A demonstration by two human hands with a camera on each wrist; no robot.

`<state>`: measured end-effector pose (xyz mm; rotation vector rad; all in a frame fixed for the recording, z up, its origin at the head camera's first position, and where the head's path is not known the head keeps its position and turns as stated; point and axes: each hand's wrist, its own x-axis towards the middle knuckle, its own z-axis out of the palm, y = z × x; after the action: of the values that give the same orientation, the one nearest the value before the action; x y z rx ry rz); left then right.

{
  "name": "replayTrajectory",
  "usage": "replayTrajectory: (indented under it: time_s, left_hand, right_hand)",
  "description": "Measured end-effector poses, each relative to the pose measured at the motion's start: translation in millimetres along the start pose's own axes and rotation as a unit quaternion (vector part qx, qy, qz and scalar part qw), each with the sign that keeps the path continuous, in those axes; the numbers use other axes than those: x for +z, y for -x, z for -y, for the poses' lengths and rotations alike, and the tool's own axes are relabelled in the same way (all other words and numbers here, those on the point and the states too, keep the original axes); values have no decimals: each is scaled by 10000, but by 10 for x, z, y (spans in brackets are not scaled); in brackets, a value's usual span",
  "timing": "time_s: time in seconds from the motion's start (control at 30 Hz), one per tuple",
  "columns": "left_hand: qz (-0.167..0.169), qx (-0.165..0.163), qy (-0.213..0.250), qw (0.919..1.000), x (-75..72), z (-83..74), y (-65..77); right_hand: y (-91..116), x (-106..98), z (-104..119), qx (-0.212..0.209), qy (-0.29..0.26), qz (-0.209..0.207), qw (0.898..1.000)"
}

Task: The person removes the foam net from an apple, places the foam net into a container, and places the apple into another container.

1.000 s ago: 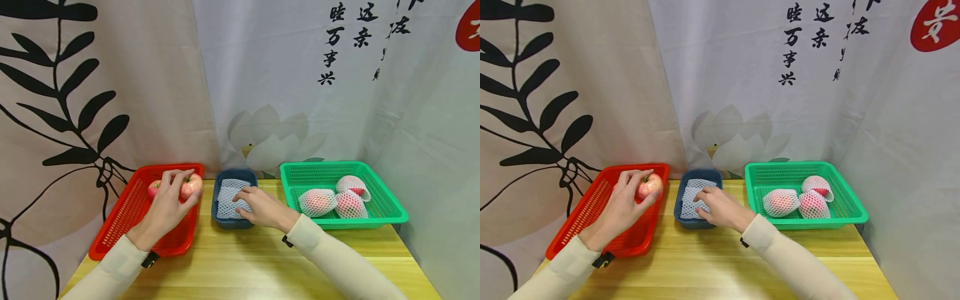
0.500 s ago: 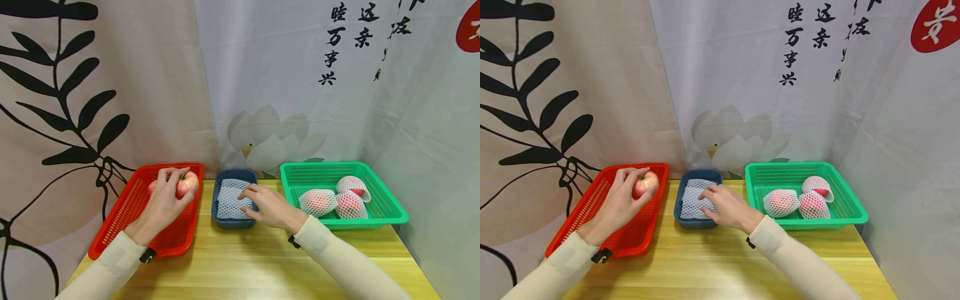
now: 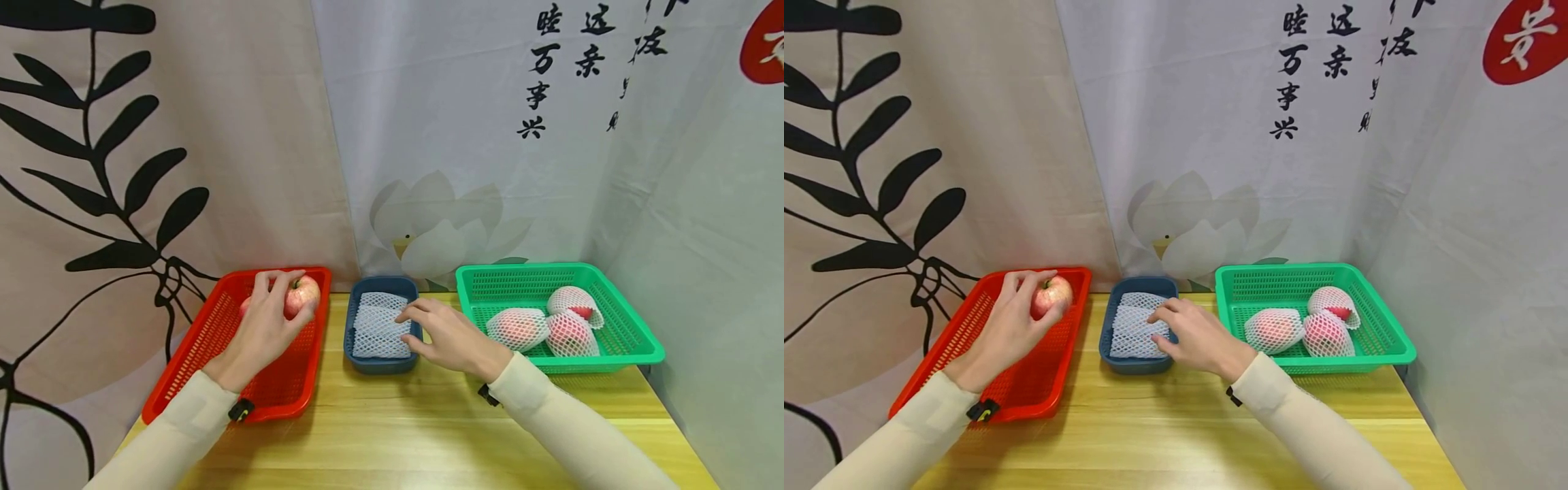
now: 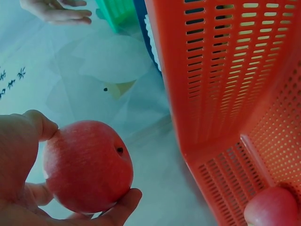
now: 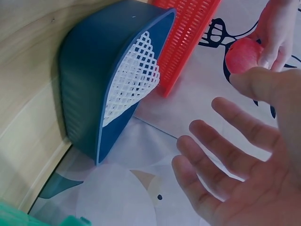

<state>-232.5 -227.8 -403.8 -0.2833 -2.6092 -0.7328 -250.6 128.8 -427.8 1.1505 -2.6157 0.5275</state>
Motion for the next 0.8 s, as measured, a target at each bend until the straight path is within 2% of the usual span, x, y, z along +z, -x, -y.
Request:
replayTrajectory:
  time_s: [0.27,0.5,0.8]
  left_hand:
    - [37,-122,16,9999,23,70,-60]
    - [60,-282,43,9996,41,130,-115]
    - [204,-543,3,9983,65,203,-188]
  right_hand:
    - [70,-24,-64,-43,15,-129,9999]
    - [143,-57,-129,159,42,-160,9997]
    - [213,-101,-191,185,0,-299,9994]
